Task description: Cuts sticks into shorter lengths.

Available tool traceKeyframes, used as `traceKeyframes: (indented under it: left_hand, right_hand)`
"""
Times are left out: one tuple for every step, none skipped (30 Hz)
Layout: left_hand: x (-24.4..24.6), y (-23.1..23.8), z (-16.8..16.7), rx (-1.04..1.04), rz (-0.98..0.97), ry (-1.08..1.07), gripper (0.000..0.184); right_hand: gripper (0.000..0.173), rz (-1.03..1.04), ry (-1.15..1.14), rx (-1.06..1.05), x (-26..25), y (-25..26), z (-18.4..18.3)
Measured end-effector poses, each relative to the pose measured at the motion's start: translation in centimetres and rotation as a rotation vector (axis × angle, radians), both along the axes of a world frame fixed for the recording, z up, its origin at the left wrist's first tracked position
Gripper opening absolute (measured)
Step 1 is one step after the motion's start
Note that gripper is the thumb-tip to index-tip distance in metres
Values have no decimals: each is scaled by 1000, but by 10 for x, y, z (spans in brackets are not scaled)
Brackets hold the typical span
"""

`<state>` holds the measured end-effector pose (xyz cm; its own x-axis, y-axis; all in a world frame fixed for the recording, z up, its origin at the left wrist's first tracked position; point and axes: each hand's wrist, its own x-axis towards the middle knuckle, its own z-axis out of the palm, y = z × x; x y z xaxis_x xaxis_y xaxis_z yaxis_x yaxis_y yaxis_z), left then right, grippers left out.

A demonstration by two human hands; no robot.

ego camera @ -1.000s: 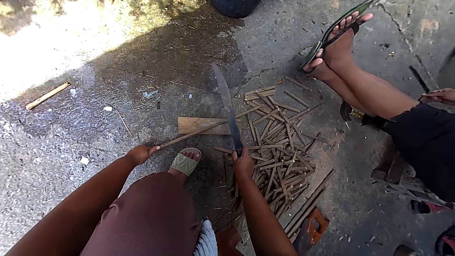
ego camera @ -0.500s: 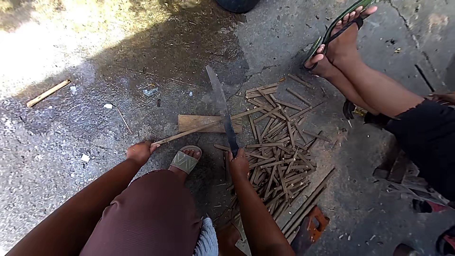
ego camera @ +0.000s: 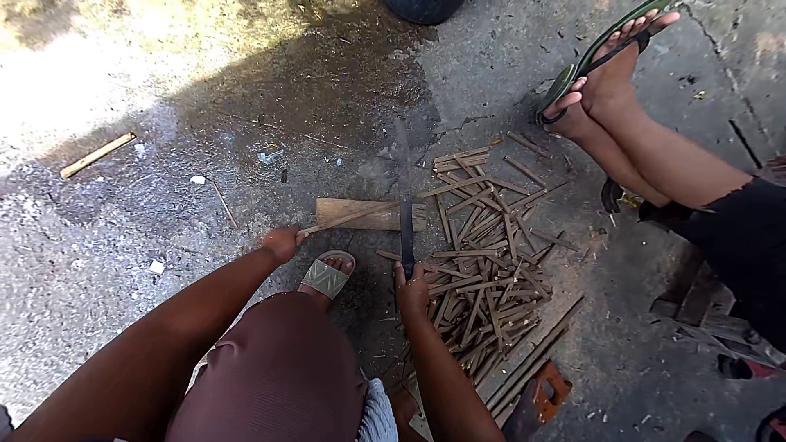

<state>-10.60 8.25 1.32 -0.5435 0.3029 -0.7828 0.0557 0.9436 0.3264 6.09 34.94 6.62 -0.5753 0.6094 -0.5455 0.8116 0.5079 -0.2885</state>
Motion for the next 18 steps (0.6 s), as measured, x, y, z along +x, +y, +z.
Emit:
traceKeyframes:
  left_hand:
    - [-4,9,0,93,19,-21,47]
    - [-8,17,0,170,41,-49,41]
    - [-11,23,0,223,61,-71,36]
    - [-13,27,1,243,74,-85,35]
    - [-14,30,1,232,85,-96,37]
    - [-15,29,-1,200,91,-112,41]
    - [-15,26,-4,164,90,-135,46]
    - [-15,21,-8,138,77,-166,51]
    - [-13,15,-14,138,67,-193,52]
    - [-11,9,-18,163,80,-222,50]
    - [-9,4,-18,204,119,-244,47]
    - [-6,2,-15,244,175,-249,45]
    - [-5,1,-13,258,225,-236,44]
    - [-5,2,-13,255,260,-212,43]
    - [-6,2,-14,240,274,-192,43]
    - [-8,3,-14,227,277,-185,44]
    - [-10,4,-15,218,277,-184,45]
    - [-12,4,-15,213,272,-187,46]
  right_hand:
    - [50,32,-38,-28,2,-3,0]
    - [51,66,-84,-49,3,-7,1]
    - [53,99,-128,-66,4,-10,2]
    - [55,127,-169,-75,5,-14,2]
    - [55,158,-218,-71,5,-17,2]
    - [57,184,-265,-68,5,-19,1]
    - [58,200,-296,-67,6,-20,-2]
    - [58,207,-314,-68,6,-20,-5]
    - [58,211,-328,-71,5,-20,-6]
    - [58,212,-341,-73,4,-19,-7]
    - [59,214,-347,-72,1,-18,-6]
    - [60,218,-346,-70,-1,-18,-5]
    - [60,226,-338,-63,-4,-18,-3]
    - [59,238,-323,-52,-6,-20,0]
    - [58,250,-304,-45,-9,-22,4]
    - [56,271,-275,-35,-10,-25,7]
    - [54,297,-231,-23,-10,-28,8]
    - [52,325,-163,-10,-10,-31,8]
